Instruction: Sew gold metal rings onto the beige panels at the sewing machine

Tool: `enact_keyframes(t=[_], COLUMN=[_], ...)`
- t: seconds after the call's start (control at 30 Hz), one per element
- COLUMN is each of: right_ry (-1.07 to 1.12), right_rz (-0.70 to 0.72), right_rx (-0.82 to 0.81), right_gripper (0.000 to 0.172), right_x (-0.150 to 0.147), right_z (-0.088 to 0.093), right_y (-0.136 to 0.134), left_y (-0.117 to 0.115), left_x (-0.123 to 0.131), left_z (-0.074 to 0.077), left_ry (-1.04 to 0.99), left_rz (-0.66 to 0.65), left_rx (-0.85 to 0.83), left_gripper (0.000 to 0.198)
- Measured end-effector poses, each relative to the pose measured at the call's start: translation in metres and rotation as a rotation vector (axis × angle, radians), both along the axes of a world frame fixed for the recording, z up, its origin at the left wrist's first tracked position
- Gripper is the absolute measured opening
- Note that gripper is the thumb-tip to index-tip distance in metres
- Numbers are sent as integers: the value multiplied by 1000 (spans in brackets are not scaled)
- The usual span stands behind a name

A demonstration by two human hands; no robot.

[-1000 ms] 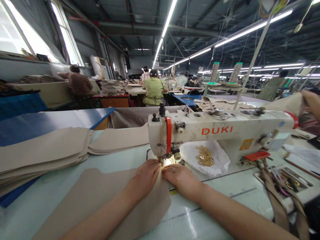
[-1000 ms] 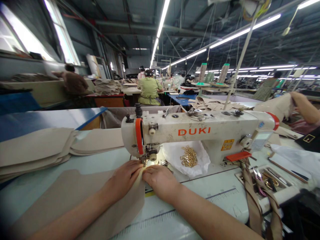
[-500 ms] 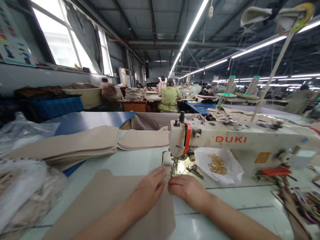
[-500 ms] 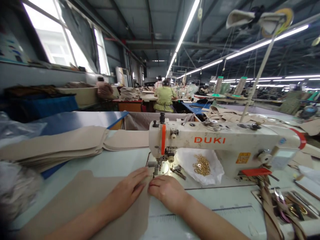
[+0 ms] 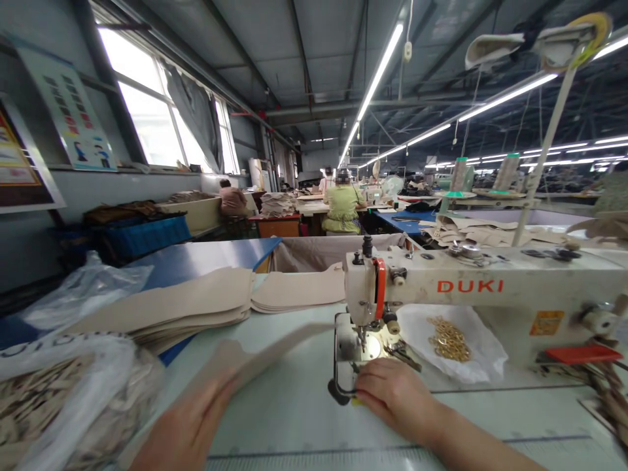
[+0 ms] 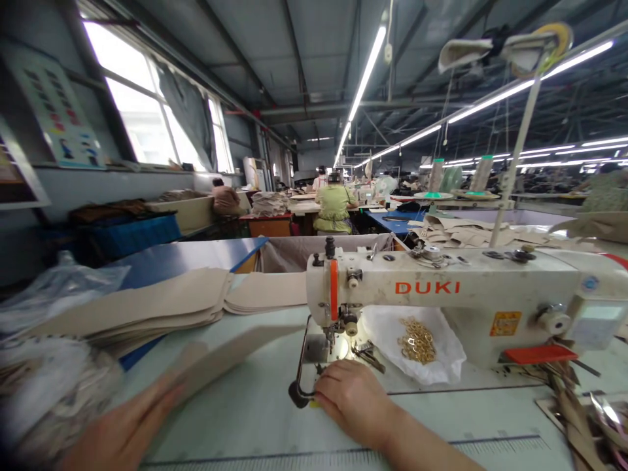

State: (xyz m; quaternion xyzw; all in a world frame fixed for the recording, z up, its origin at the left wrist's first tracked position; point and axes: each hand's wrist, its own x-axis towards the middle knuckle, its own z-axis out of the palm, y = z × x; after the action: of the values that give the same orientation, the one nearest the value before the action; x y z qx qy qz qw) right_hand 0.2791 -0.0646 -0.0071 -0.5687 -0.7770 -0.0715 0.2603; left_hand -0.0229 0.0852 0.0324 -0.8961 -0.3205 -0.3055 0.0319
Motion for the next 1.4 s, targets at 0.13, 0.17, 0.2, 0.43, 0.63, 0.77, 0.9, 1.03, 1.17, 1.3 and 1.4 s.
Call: enact_keyframes(t=[0.13, 0.17, 0.2, 0.43, 0.63, 0.77, 0.9, 1.03, 1.17, 1.3, 1.4], right_ry=[47, 59, 67, 68, 99, 130, 122, 145, 182, 174, 160], right_rz=[-6, -7, -6, 17, 29, 38, 44, 22, 5, -7, -14], right_rx=[9, 8, 6, 64, 44, 15, -18, -71, -90, -84, -66], right_gripper=[21, 21, 21, 20, 22, 22, 21, 20, 19, 21, 23], right_x=[0, 0, 0, 3, 2, 1, 2, 1, -1, -3, -6], right_z=[0, 0, 0, -5, -4, -2, -1, 1, 2, 3, 6], right_y=[1, 1, 1, 6, 8, 7, 4, 1, -1, -2, -4], left_y=[27, 37, 48, 104, 109, 102, 91, 106, 129, 133, 125], left_x=[70, 92, 112, 191, 188, 184, 160, 108, 55, 35, 34], left_z=[83, 95, 101, 24, -35, -34, -15, 19, 42, 52, 66], left_ry=[-204, -206, -158, 172, 287, 300, 267, 218, 279, 288, 214], left_rz=[102, 69, 39, 78, 191, 217, 252, 410, 550, 498, 539], left_rx=[133, 160, 166, -16, -118, -95, -2, 35, -112, -166, -171], left_gripper=[37, 38, 39, 41, 38, 43, 48, 56, 52, 30, 37])
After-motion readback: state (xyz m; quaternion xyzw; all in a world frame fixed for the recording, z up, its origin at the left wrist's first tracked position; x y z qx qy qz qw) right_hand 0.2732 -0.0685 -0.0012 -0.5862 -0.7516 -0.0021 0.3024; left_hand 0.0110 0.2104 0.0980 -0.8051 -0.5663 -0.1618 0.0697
